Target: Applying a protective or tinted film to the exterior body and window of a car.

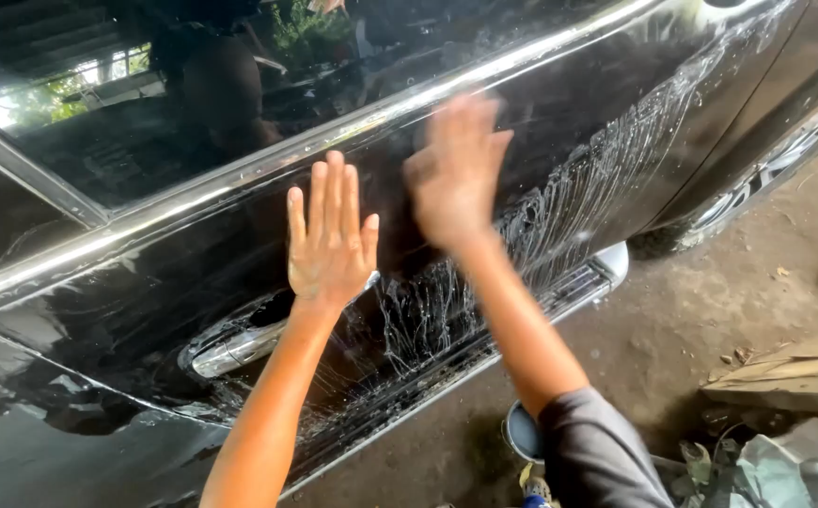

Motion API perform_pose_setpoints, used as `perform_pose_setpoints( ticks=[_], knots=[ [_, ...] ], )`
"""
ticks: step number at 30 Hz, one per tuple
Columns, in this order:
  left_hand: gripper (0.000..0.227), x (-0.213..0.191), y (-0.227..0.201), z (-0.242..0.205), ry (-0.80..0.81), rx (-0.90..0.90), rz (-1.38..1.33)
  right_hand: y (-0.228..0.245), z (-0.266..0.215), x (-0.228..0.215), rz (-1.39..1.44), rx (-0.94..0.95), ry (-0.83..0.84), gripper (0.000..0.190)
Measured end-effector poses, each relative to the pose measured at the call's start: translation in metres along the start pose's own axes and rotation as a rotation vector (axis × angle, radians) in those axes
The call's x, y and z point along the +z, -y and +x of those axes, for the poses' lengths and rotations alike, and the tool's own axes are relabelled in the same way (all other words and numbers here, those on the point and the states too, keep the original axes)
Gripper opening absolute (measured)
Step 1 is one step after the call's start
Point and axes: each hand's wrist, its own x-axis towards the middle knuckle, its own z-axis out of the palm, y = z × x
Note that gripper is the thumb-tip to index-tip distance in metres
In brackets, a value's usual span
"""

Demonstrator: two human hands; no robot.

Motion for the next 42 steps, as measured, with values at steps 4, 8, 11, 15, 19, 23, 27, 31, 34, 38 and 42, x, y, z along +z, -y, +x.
perform_pose_setpoints(
  ticks=[4, 8, 11, 15, 19, 23, 27, 31, 34, 38, 42],
  knots=[
    [0.067, -0.005, 0.003, -0.003, -0.009, -0.09, -0.356, 0.046, 0.004, -0.022, 0.185, -0.243, 0.34, 0.069],
    [0.072, -0.009, 0.002, 0.008, 0.01, -0.069, -0.224, -0.068, 0.052, -0.017, -0.045, 0.128, 0.316, 0.062],
    [0.073, -0.008, 0.001, 0.002, 0.026, -0.066, -0.155, -0.061, 0.036, 0.016, -0.02, 0.235, 0.107, 0.059],
    [0.071, 0.0, 0.005, -0.004, -0.114, -0.093, -0.389, 0.062, 0.017, 0.006, -0.022, 0.044, 0.171, 0.075],
    [0.07, -0.002, 0.005, 0.002, -0.144, -0.1, -0.42, -0.032, 0.044, -0.007, -0.064, -0.007, 0.337, 0.074],
    [0.073, -0.009, 0.001, 0.003, -0.035, -0.067, -0.227, -0.119, 0.071, 0.006, -0.021, 0.289, 0.141, 0.064],
    [0.074, -0.003, 0.004, -0.001, -0.053, -0.051, -0.316, 0.031, 0.032, 0.024, -0.089, 0.133, 0.101, 0.067],
    [0.074, 0.003, 0.007, -0.007, -0.234, -0.039, -0.53, 0.028, 0.025, 0.013, -0.015, -0.126, 0.207, 0.08],
    [0.075, 0.002, 0.006, 0.002, -0.181, -0.031, -0.484, -0.055, 0.057, -0.001, -0.086, 0.012, 0.289, 0.074],
    [0.079, -0.003, 0.003, -0.001, -0.078, -0.036, -0.323, -0.101, 0.063, 0.002, -0.036, 0.286, 0.127, 0.067],
    [0.077, 0.0, 0.002, 0.002, -0.067, -0.077, -0.352, 0.078, 0.036, -0.045, -0.149, 0.163, 0.456, 0.089]
  ],
)
